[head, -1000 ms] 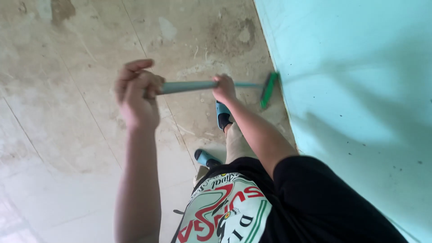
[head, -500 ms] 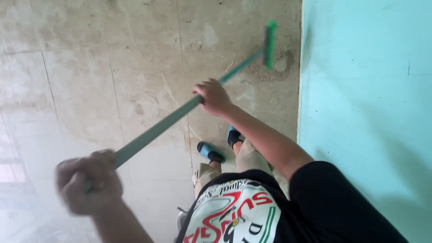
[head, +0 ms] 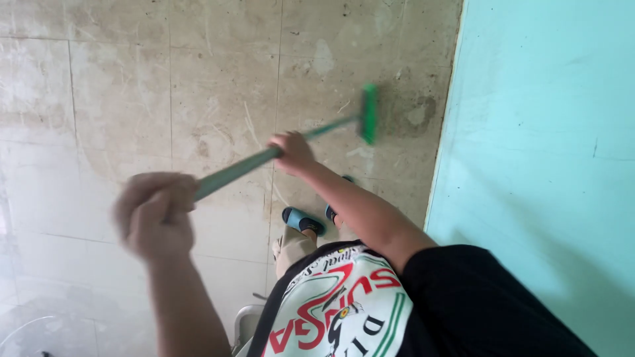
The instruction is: The person sweeps a tiled floor using a green push broom, moving debris toward a corner and around a parked motorcycle. The person walks across the room while sweeping, covering multiple areas of the floor.
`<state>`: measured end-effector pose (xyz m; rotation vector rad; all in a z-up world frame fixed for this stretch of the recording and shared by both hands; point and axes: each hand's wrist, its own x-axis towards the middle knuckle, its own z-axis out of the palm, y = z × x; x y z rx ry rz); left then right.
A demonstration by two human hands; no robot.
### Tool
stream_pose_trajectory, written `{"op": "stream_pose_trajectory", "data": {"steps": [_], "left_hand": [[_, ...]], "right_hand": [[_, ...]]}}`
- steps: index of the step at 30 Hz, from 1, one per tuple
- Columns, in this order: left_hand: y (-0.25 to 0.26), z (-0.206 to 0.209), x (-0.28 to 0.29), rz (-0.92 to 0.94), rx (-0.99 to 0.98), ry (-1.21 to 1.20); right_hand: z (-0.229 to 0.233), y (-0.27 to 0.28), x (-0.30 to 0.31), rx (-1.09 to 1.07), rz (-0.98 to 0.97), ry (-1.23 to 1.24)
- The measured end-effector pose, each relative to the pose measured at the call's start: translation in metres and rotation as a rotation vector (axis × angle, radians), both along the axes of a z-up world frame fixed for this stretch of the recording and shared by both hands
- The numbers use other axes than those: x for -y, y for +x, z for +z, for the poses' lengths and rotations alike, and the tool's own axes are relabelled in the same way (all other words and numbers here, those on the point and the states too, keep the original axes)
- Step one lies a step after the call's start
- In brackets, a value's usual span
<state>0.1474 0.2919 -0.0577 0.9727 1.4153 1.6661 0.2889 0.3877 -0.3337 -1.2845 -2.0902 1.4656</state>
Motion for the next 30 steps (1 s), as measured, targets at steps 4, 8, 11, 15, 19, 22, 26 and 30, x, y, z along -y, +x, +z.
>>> {"op": "stream_pose_trajectory", "data": {"steps": [4,8,11,15,19,22,26,30], "left_hand": [[0.008,0.038,0.013,-0.247,-0.222,0.216],[-0.016,0.057,0.031,-0.287,-0.227,0.22],[-0.047,0.031,0.006,-0.284,-0.26,0.274],[-0.015,-0.066,-0.058,-0.309,0.207,0.115],[0.022,-0.112,-0.103,-0.524,0.329,-0.032],[-0.008,-0.083,-0.145,-0.55,0.208,-0.187],[-0.066,0.015,-0.187,-0.447,-0.204,-0.081],[-0.115,0.049,-0.199,-0.478,-0.288,0.088]], "right_hand": [[0.039,-0.036,-0.027,-0.199,-0.022,0.088],[0.067,-0.02,-0.024,-0.223,0.058,0.315],[0.054,0.016,-0.01,-0.126,0.039,0.337],[-0.001,0.093,0.026,0.173,-0.12,0.025],[-0.047,0.12,0.035,0.314,-0.301,-0.17],[-0.041,0.08,-0.015,0.234,-0.388,-0.196],[-0.002,-0.034,-0.096,0.038,-0.32,-0.07],[0.081,-0.08,-0.178,-0.178,-0.234,-0.038]]}}
